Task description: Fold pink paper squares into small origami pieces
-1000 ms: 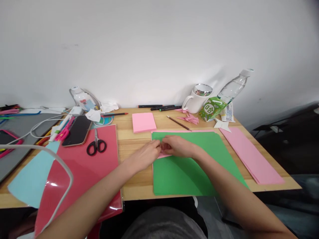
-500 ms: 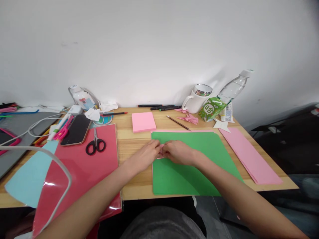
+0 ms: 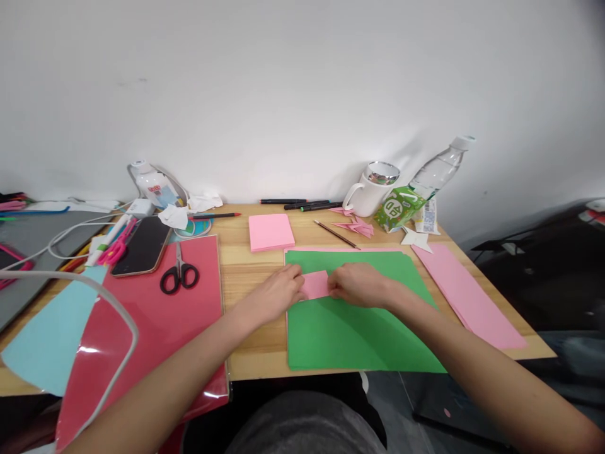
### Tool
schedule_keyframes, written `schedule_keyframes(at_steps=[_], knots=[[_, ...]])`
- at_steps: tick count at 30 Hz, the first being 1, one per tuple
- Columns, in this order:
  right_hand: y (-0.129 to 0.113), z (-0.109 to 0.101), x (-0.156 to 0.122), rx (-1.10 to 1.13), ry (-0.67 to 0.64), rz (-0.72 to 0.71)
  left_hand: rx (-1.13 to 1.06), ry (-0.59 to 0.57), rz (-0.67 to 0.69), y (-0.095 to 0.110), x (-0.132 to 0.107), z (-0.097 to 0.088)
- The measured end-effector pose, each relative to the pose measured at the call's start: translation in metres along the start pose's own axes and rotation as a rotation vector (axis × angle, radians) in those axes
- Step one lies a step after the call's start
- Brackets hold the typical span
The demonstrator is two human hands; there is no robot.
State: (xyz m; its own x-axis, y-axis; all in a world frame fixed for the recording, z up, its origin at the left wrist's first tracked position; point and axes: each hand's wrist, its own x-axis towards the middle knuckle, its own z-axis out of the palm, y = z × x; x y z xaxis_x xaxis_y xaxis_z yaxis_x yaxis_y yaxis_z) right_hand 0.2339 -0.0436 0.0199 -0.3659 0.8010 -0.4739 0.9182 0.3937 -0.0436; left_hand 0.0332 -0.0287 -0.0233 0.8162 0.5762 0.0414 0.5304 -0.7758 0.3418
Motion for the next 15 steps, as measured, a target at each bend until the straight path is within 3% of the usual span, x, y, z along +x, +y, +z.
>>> schedule_keyframes(at_steps=[6, 15], knots=[[-0.006, -0.005, -0.002, -0.051, -0.021, 0.009, -0.019, 0.065, -0.108, 0.001, 0.006, 0.007], [-0.012, -0.012, 0.003, -0.088, -0.062, 0.006, -0.113, 0.011, 0.105, -0.017, -0.001, -0.006]])
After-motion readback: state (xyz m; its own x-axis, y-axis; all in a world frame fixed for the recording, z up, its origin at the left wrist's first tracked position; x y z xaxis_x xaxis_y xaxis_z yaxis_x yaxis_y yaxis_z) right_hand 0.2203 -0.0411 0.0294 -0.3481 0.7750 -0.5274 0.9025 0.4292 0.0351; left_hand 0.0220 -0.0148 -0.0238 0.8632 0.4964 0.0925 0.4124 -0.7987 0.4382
